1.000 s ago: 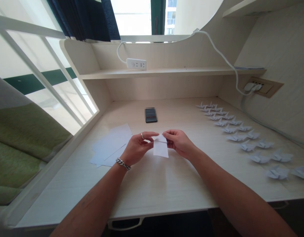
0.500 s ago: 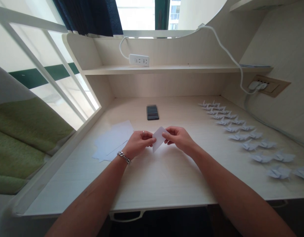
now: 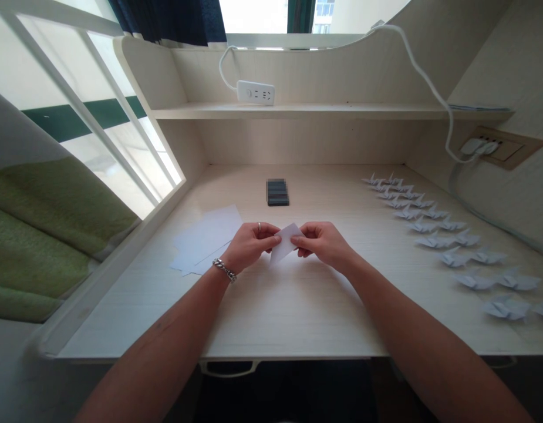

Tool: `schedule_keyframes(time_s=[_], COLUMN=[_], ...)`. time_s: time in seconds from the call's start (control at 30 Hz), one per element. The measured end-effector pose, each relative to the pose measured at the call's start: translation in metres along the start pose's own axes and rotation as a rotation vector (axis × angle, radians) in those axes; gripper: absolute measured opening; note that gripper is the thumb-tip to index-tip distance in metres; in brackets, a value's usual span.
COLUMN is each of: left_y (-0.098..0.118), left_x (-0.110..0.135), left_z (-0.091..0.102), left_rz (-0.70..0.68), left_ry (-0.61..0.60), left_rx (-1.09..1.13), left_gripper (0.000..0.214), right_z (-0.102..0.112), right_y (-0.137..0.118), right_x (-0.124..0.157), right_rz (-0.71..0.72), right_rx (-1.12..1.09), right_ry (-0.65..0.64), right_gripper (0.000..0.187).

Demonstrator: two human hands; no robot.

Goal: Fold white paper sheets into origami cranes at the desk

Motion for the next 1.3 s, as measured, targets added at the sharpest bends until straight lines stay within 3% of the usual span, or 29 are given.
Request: schedule_keyframes(time_s=[0.23, 0.43, 0.57, 0.8, 1.17, 1.3], left_y=[-0.001, -0.003, 0.004, 0.012, 0.004, 0.005], left_x=[0.0, -0.002, 0.0, 0.003, -0.002, -0.002], left_z=[0.004, 0.007, 0.008, 0.009, 0.012, 0.012], left_rz=[0.004, 0.002, -0.042, -0.098, -0.089, -0.107], left_ry=[0.029, 0.053, 0.085, 0.105, 0.121, 0.108], left_rx=[0.077, 0.216, 0.141, 0.02, 0.123, 0.166], left_gripper=[0.022, 0.012, 0.01, 0.01, 0.009, 0.007], right_z=[-0.002, -0.004, -0.004, -0.01, -0.002, 0.001], right_y=[-0.003, -0.002, -0.006, -0.012, -0.004, -0.008], right_x=[0.003, 0.002, 0.005, 0.008, 0.002, 0.004], right_rz=[-0.033, -0.022, -0.021, 0.022, -0.014, -0.009], right_rx=[-0.155, -0.289, -0.307, -0.282, -0.314, -0.353], right_ry=[-0.036, -0.044, -0.085, -0.146, -0.001, -0.002], right_gripper=[0.037, 0.029, 0.025, 0.041, 0.026, 0.023])
Point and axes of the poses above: each hand's wrist, its own x-axis away from the middle knuckle, its own z-axis out of the back of the hand, y = z × x, the point moved 8 cm from there along -x, towards the middle knuckle, and after that the axes turned 6 degrees about y, right-handed, at the moved point
